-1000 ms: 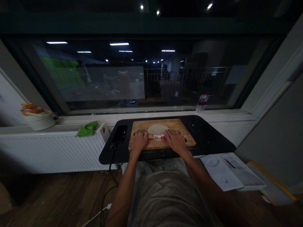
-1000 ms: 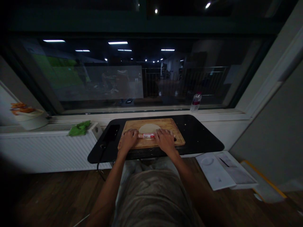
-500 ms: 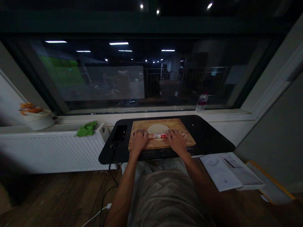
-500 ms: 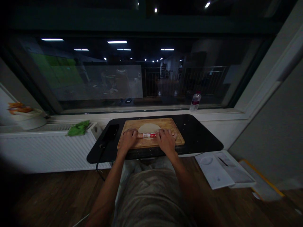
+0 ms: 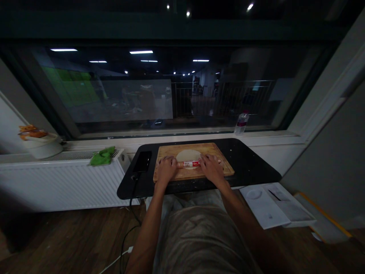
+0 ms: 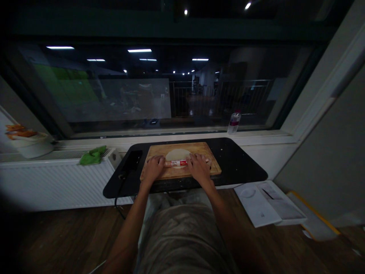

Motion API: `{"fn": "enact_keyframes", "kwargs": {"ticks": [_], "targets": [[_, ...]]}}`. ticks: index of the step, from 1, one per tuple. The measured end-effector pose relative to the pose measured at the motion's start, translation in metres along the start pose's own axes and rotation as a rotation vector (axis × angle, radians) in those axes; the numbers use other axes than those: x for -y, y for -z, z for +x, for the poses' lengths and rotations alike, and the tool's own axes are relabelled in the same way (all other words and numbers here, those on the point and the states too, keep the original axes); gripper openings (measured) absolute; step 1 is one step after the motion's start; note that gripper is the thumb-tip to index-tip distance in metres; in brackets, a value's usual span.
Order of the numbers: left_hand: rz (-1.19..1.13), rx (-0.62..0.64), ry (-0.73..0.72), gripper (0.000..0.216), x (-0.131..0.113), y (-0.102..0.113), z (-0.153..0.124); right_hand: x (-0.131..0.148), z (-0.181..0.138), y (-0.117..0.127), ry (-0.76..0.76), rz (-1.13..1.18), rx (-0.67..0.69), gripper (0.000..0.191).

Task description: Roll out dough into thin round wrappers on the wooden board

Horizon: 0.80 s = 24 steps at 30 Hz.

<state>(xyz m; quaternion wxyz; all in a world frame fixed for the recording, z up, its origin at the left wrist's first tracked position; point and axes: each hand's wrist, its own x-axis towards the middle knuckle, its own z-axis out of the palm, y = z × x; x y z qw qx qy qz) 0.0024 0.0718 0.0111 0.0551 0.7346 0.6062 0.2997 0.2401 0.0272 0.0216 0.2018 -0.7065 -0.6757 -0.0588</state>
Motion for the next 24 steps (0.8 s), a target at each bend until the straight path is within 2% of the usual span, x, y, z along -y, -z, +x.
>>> {"fn": "enact_keyframes", "kwargs": {"ticks": [5, 18, 24], "targets": [[0.001, 0.004, 0.018, 0.040, -0.001, 0.001, 0.000, 0.003, 0.006, 0.004, -0.012, -0.013, 0.045, 0.052], [-0.011, 0.000, 0.008, 0.039, -0.001, 0.002, -0.002, 0.000, -0.019, 0.002, 0.002, -0.034, -0.054, 0.049], [-0.008, 0.000, -0.002, 0.038, -0.001, 0.001, -0.001, -0.002, -0.017, -0.001, 0.011, -0.017, -0.046, 0.051]]}}
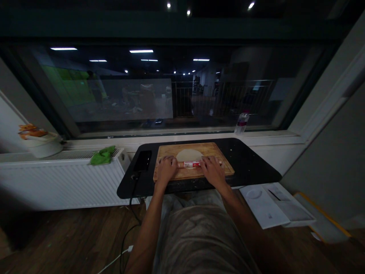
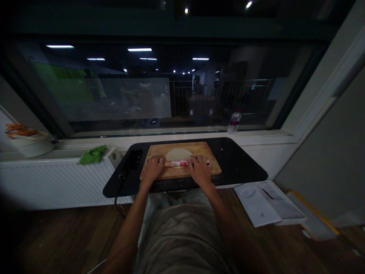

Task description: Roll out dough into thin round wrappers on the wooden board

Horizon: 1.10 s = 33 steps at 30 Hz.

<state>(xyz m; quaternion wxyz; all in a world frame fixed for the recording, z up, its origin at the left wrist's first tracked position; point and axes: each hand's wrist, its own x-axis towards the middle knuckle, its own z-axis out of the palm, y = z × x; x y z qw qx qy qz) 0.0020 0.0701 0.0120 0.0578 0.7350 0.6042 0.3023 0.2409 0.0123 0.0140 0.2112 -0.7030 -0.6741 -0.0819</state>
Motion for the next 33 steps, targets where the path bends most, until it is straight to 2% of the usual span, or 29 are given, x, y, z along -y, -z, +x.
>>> {"fn": "enact_keyframes", "kwargs": {"ticks": [14, 22, 33], "targets": [[-0.012, -0.001, 0.028, 0.039, -0.004, 0.005, -0.002, 0.002, 0.040, 0.001, -0.016, 0.021, 0.143, 0.054], [-0.028, -0.010, 0.024, 0.038, -0.004, 0.004, -0.002, 0.003, 0.032, 0.001, -0.030, 0.011, 0.106, 0.057], [-0.029, -0.006, 0.011, 0.041, -0.003, 0.001, 0.000, 0.007, 0.030, 0.008, -0.033, -0.017, 0.108, 0.049]]}}
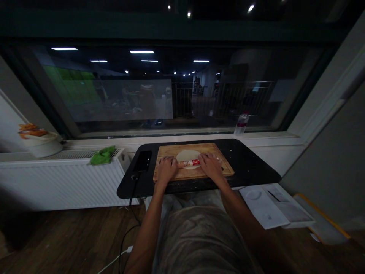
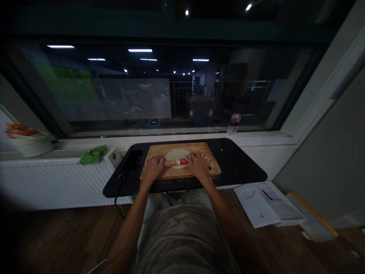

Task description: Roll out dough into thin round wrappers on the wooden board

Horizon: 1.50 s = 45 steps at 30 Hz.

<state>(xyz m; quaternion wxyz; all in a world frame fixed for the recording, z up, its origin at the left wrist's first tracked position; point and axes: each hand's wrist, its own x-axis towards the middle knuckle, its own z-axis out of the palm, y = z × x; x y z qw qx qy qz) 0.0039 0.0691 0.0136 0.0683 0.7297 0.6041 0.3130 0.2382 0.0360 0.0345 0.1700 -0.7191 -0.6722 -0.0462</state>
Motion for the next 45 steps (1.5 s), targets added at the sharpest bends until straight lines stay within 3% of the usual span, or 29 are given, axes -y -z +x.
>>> {"fn": "enact_keyframes", "kwargs": {"ticks": [45], "targets": [[0.014, 0.021, -0.001, 0.039, -0.0007, 0.0034, -0.0019, -0.0009, -0.0029, -0.0029, -0.001, 0.031, -0.044, 0.051]]}}
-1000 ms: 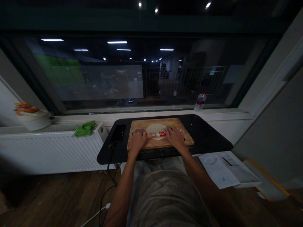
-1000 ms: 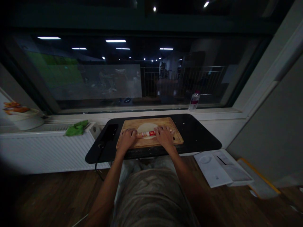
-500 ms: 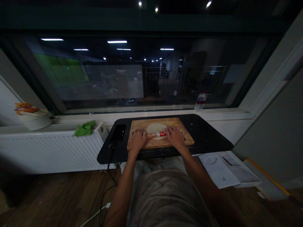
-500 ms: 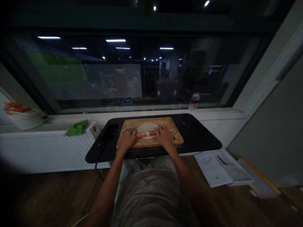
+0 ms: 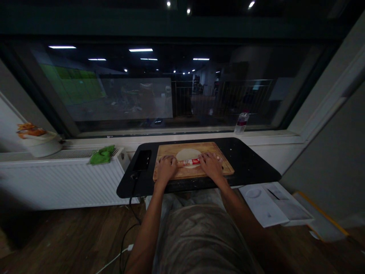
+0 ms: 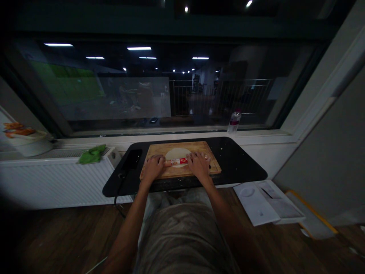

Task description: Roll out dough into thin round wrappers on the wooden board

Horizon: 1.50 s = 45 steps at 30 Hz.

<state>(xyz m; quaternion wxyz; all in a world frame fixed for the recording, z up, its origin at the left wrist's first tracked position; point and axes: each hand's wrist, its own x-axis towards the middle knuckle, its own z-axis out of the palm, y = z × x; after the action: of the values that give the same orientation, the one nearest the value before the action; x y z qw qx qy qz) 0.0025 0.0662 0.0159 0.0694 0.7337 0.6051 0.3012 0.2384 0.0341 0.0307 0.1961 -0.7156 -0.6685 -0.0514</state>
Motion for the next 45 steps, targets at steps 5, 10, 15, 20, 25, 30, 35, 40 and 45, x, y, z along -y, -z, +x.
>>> {"fn": "enact_keyframes", "kwargs": {"ticks": [5, 10, 15, 20, 25, 30, 35, 40, 45], "targets": [[0.000, 0.002, -0.002, 0.039, 0.000, 0.000, 0.000, -0.001, 0.000, -0.001, -0.004, -0.005, -0.003, 0.050], [-0.006, 0.001, -0.011, 0.038, -0.002, 0.003, -0.001, -0.001, 0.000, -0.001, -0.002, 0.002, -0.003, 0.049], [0.013, 0.011, -0.005, 0.039, -0.004, 0.005, -0.002, 0.000, -0.002, 0.001, -0.001, 0.007, -0.012, 0.048], [-0.001, 0.010, -0.010, 0.038, -0.001, 0.003, -0.001, -0.001, -0.004, 0.000, 0.002, 0.000, -0.012, 0.047], [-0.023, -0.004, -0.010, 0.039, 0.003, -0.002, 0.001, 0.000, -0.004, 0.002, 0.000, -0.002, -0.002, 0.049], [-0.036, -0.007, -0.016, 0.040, 0.003, -0.002, 0.001, 0.001, -0.004, 0.005, 0.016, -0.010, 0.013, 0.051], [-0.031, -0.025, -0.013, 0.038, 0.002, -0.002, 0.000, -0.001, -0.001, 0.002, 0.011, 0.007, 0.020, 0.052], [-0.020, -0.028, -0.010, 0.038, 0.001, -0.001, 0.000, -0.004, 0.004, 0.000, 0.025, 0.040, 0.037, 0.050], [-0.006, -0.009, -0.028, 0.039, 0.001, 0.001, 0.000, -0.001, 0.011, 0.003, 0.025, 0.057, 0.062, 0.047]]}}
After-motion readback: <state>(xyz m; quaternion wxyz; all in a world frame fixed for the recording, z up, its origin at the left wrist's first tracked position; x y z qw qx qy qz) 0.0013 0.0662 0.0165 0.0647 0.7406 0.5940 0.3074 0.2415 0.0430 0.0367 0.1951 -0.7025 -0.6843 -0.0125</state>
